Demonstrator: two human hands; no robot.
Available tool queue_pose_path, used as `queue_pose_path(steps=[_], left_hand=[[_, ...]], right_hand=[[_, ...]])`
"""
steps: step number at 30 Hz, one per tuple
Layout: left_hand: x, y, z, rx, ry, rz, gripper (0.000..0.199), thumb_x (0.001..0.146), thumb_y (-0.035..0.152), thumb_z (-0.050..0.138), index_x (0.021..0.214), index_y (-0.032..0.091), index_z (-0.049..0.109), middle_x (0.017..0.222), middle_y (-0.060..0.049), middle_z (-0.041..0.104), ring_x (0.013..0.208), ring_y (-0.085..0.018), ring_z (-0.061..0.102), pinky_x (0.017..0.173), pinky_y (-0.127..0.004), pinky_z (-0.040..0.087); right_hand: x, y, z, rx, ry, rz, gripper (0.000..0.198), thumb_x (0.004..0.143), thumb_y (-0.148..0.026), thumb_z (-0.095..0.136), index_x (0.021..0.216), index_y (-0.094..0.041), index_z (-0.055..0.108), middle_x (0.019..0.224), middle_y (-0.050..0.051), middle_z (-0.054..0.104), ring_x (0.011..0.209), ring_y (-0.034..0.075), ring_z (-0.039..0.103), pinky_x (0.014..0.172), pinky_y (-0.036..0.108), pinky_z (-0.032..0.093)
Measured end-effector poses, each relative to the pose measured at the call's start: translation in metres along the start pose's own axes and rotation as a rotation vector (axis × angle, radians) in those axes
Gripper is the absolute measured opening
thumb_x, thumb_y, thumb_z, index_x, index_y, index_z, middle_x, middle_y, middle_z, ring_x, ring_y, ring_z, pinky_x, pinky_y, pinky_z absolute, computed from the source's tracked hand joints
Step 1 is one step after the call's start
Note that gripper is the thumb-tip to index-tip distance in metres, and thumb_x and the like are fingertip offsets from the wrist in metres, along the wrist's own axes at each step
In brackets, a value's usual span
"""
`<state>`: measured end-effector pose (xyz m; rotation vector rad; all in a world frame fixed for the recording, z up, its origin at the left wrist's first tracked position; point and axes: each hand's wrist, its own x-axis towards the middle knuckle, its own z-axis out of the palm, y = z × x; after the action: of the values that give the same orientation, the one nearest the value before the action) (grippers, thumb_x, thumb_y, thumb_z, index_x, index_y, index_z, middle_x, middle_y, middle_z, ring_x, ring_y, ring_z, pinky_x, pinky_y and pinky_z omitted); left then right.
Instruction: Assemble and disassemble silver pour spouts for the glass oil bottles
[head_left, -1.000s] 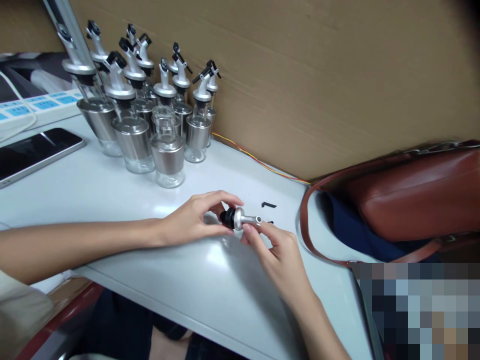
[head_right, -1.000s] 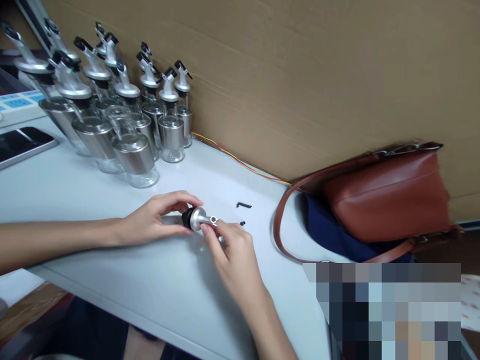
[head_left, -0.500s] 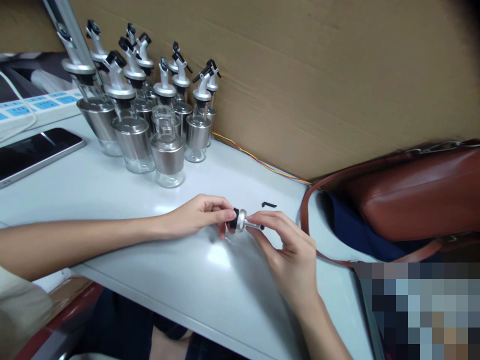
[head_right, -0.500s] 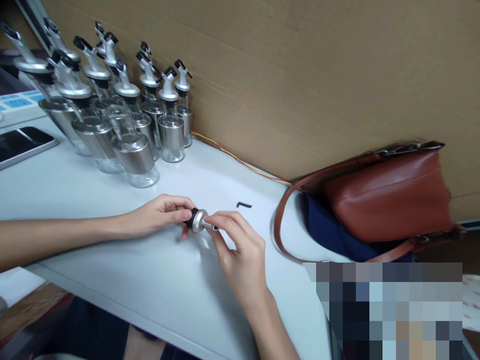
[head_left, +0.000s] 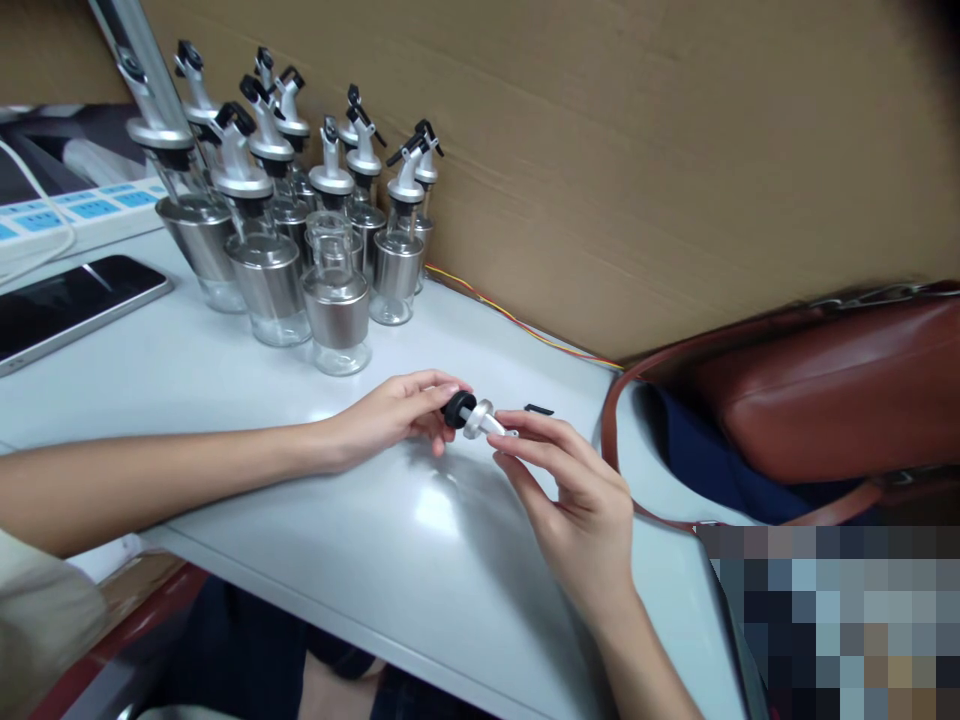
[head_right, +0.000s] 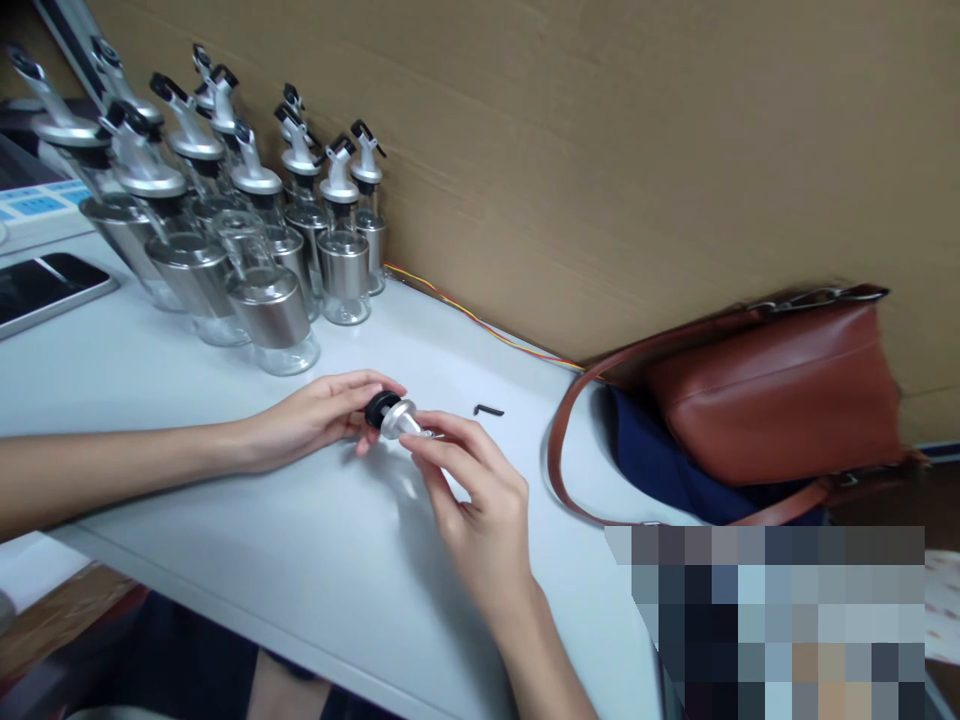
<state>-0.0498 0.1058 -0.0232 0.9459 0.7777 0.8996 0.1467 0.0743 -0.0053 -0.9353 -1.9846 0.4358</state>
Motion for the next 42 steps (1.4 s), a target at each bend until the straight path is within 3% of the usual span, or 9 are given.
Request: queue_pose_path(steps=[4,8,13,18,22,27,32,36,42], left_hand=[[-0.001,0.002,0.001,-0.043,0.083,-0.023,0.021,0.090,0.030,0.055,0.077,0.014,0.051,0.067,0.002,0.056,0.053,-0.007,0.051,0.054,-0.021,0.040],[0.000,0.000,-0.001,-0.111,0.072,-0.041,0.022,0.091,0.029,0.054,0.075,0.015,0.048,0.066,0.004,0.052,0.049,-0.004,0.044,0.052,-0.018,0.036],[0.001,-0.002,-0.003,-0.252,0.024,-0.079,0.016,0.090,0.028,0.057,0.080,0.016,0.051,0.079,-0.001,0.059,0.064,-0.008,0.055,0.062,-0.021,0.044],[-0.001,0.002,-0.003,-0.292,-0.034,-0.102,0.012,0.086,0.024,0.063,0.085,0.015,0.055,0.084,-0.003,0.063,0.067,-0.010,0.059,0.066,-0.023,0.046],[-0.001,0.002,-0.003,-0.336,-0.061,-0.175,0.022,0.078,0.025,0.073,0.089,0.012,0.059,0.082,-0.004,0.065,0.068,-0.010,0.061,0.070,-0.023,0.047],[0.001,-0.001,-0.007,-0.356,-0.128,-0.231,0.030,0.069,0.032,0.081,0.075,0.010,0.062,0.072,-0.003,0.067,0.063,-0.009,0.061,0.063,-0.021,0.047],[0.001,0.000,-0.009,-0.276,-0.196,-0.276,0.034,0.066,0.037,0.082,0.071,0.011,0.061,0.063,-0.002,0.067,0.054,-0.008,0.060,0.055,-0.018,0.044],[0.001,0.000,-0.010,-0.259,-0.180,-0.269,0.032,0.064,0.033,0.084,0.074,0.011,0.063,0.069,-0.002,0.070,0.057,-0.006,0.060,0.060,-0.018,0.045],[0.003,0.000,-0.008,-0.288,-0.097,-0.154,0.030,0.053,0.022,0.090,0.072,0.013,0.068,0.071,0.000,0.072,0.066,-0.008,0.063,0.068,-0.021,0.047]], right_hand=[[-0.001,-0.001,-0.001,0.010,0.024,0.005,0.029,0.084,-0.004,0.059,0.098,-0.028,0.070,0.103,0.003,0.069,0.092,0.017,0.067,0.078,0.031,0.057],[0.000,-0.002,0.000,-0.023,0.021,-0.022,0.030,0.085,-0.003,0.058,0.099,-0.027,0.070,0.102,0.004,0.069,0.091,0.018,0.067,0.077,0.032,0.058],[0.000,-0.001,0.001,-0.120,-0.009,-0.149,0.035,0.085,0.002,0.052,0.101,-0.023,0.070,0.103,0.008,0.069,0.089,0.017,0.067,0.075,0.031,0.057],[0.001,0.000,-0.001,-0.152,0.018,-0.179,0.032,0.084,0.000,0.055,0.100,-0.024,0.069,0.101,0.007,0.070,0.089,0.019,0.067,0.076,0.035,0.057],[0.001,0.000,-0.002,-0.130,0.053,-0.236,0.034,0.083,0.004,0.055,0.100,-0.023,0.067,0.099,0.006,0.070,0.091,0.018,0.067,0.078,0.034,0.056],[-0.001,0.002,-0.001,-0.048,0.150,-0.117,0.035,0.080,0.002,0.062,0.104,-0.023,0.066,0.100,0.005,0.068,0.092,0.018,0.066,0.079,0.033,0.057],[0.000,0.004,-0.004,0.018,0.145,-0.078,0.036,0.080,0.003,0.063,0.102,-0.025,0.068,0.096,0.003,0.070,0.088,0.017,0.068,0.077,0.032,0.058],[0.000,0.000,-0.007,-0.014,0.157,-0.102,0.034,0.080,0.002,0.064,0.098,-0.026,0.070,0.092,0.003,0.072,0.083,0.017,0.069,0.070,0.031,0.059],[0.000,-0.003,-0.007,-0.018,0.171,-0.050,0.035,0.078,-0.002,0.068,0.103,-0.027,0.071,0.079,0.000,0.070,0.067,0.013,0.065,0.057,0.024,0.056]])
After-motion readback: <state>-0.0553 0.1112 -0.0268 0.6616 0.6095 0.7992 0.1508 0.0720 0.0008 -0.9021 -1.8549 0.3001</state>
